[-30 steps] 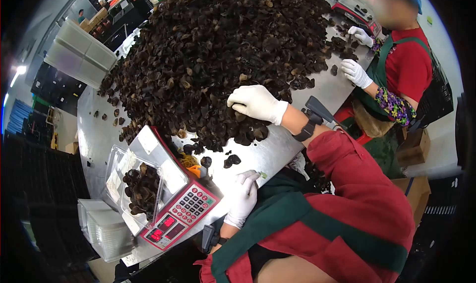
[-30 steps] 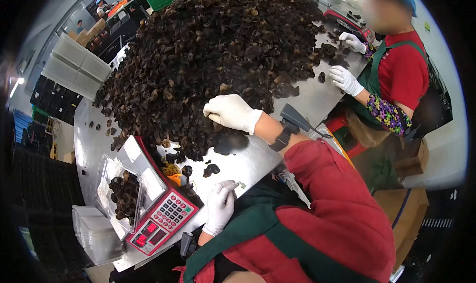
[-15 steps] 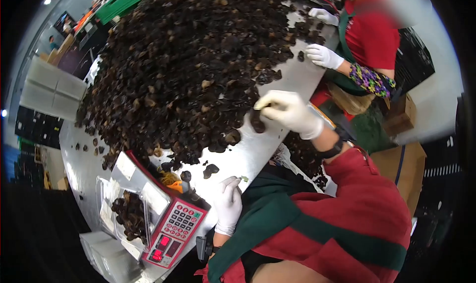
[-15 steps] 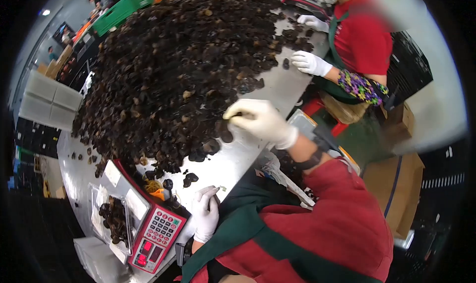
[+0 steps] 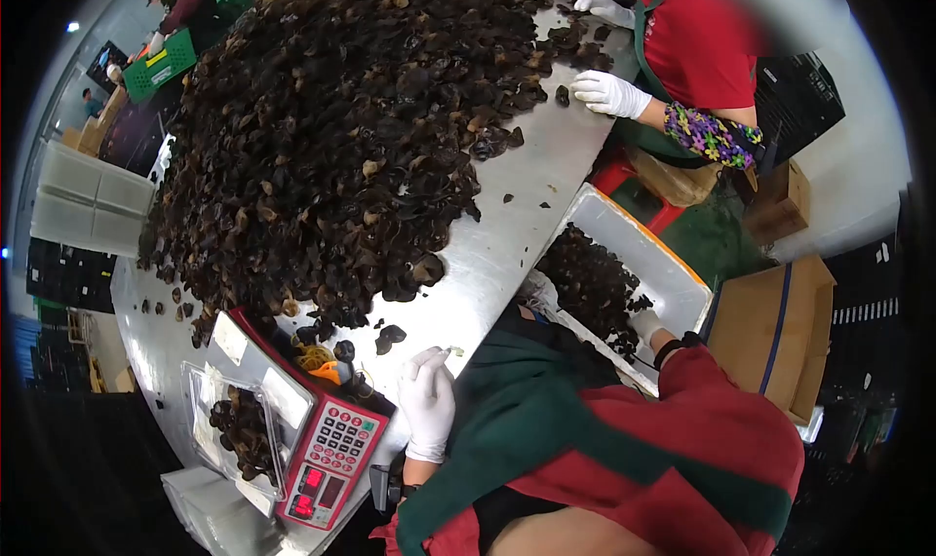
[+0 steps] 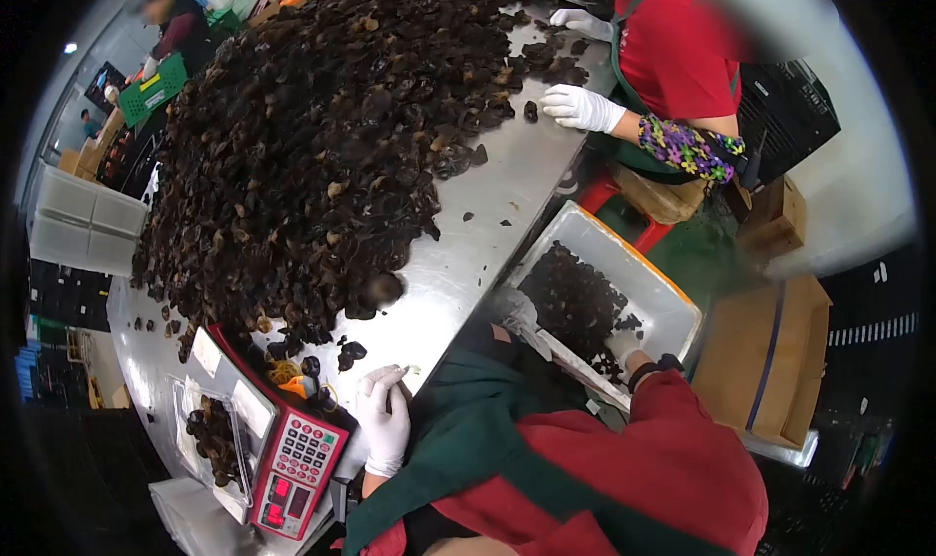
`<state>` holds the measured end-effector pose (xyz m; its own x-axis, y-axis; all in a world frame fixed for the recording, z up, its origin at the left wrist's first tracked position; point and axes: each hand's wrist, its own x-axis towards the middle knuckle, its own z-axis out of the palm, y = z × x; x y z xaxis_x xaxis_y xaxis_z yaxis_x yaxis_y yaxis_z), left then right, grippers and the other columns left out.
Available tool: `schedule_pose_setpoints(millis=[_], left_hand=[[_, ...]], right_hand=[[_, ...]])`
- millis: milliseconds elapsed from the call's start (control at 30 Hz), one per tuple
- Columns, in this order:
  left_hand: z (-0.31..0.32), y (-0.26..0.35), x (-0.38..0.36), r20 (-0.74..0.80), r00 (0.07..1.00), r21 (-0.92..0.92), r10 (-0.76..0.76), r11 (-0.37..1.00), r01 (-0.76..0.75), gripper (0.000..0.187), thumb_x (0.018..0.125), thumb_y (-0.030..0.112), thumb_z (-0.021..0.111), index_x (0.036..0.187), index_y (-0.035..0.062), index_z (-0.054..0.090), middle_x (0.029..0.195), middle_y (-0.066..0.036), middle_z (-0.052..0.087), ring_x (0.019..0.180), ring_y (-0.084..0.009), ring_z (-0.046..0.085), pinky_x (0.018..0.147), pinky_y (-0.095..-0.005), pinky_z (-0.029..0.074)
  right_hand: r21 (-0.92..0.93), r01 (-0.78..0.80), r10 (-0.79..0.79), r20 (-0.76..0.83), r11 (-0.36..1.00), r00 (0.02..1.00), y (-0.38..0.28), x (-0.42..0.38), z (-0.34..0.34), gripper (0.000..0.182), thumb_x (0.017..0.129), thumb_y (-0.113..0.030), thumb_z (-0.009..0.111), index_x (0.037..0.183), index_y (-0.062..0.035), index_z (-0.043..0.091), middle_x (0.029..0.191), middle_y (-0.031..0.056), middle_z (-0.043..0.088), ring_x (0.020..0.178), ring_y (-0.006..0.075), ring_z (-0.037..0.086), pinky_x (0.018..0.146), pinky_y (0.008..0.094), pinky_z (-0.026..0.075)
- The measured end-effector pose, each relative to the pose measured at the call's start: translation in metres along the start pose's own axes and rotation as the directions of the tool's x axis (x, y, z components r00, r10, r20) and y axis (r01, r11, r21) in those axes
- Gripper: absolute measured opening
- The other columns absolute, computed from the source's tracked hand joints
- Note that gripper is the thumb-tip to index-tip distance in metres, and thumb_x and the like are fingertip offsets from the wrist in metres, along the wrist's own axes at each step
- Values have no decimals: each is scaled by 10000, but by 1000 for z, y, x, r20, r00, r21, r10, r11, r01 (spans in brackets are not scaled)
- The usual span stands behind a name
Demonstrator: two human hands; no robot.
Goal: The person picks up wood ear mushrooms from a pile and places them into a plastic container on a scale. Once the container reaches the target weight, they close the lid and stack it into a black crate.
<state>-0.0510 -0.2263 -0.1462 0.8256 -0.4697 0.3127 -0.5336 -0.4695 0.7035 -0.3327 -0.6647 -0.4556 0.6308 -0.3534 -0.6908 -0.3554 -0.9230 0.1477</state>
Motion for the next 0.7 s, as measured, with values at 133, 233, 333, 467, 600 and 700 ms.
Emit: schedule_pose_setpoints(millis=[133, 233, 333, 467, 600, 700], left_hand=[[-2, 3, 1, 32, 992, -99, -124, 987, 127, 249, 861, -95, 596, 1044, 53, 679, 1063, -126, 681, 987, -288, 644, 876, -364, 501], [-13, 26, 15, 148, 957, -345, -251, 893, 288, 165, 959, -15, 565, 1087, 33, 658, 1084, -117, 688, 994, -238, 651, 886, -311, 501], [-19, 44, 33, 247, 897, -710, -366, 562, 425, 433, 1084, 295, 418, 1331, -42, 532, 1085, -144, 674, 917, -205, 679, 801, -304, 514], [-23, 32, 34, 315, 834, -845, -453, 267, 464, 647, 1064, 503, 353, 1421, -30, 439, 1164, -180, 650, 944, -234, 664, 794, -286, 488], [-36, 37, 25, 161, 828, -794, -538, 428, 432, 416, 1082, 257, 453, 1379, -32, 491, 1062, -133, 688, 820, -157, 661, 701, -248, 491], [-40, 29, 18, 160, 800, -844, -579, 340, 414, 352, 1064, 150, 494, 1366, -30, 517, 1008, -113, 701, 785, -141, 667, 687, -229, 495]], right_hand=[[814, 486, 205, -560, 318, 803, -82, -51, -232, 176, 906, -129, 703, 971, 31, 666, 853, 104, 692, 815, 164, 655, 728, 314, 508], [717, 696, -91, -691, 36, 717, -143, -118, -374, 97, 900, -76, 689, 957, 0, 670, 870, 73, 676, 802, 135, 642, 717, 286, 500], [32, 951, -326, -936, 307, 136, -199, -126, -427, 121, 832, -102, 735, 944, -70, 700, 875, 51, 664, 779, 220, 640, 682, 331, 501], [-275, 936, -404, -899, 221, -168, -264, -134, -447, 161, 803, -146, 736, 952, -113, 685, 876, 36, 650, 794, 239, 613, 666, 358, 506], [-48, 997, -360, -933, 61, -23, -288, -136, -438, 247, 782, 11, 758, 1014, -61, 711, 918, 76, 692, 834, 224, 666, 745, 320, 537], [694, 668, -439, -705, -268, 557, -295, -133, -427, 283, 873, -1, 725, 1149, -15, 664, 941, 62, 709, 894, 148, 674, 804, 276, 542]])
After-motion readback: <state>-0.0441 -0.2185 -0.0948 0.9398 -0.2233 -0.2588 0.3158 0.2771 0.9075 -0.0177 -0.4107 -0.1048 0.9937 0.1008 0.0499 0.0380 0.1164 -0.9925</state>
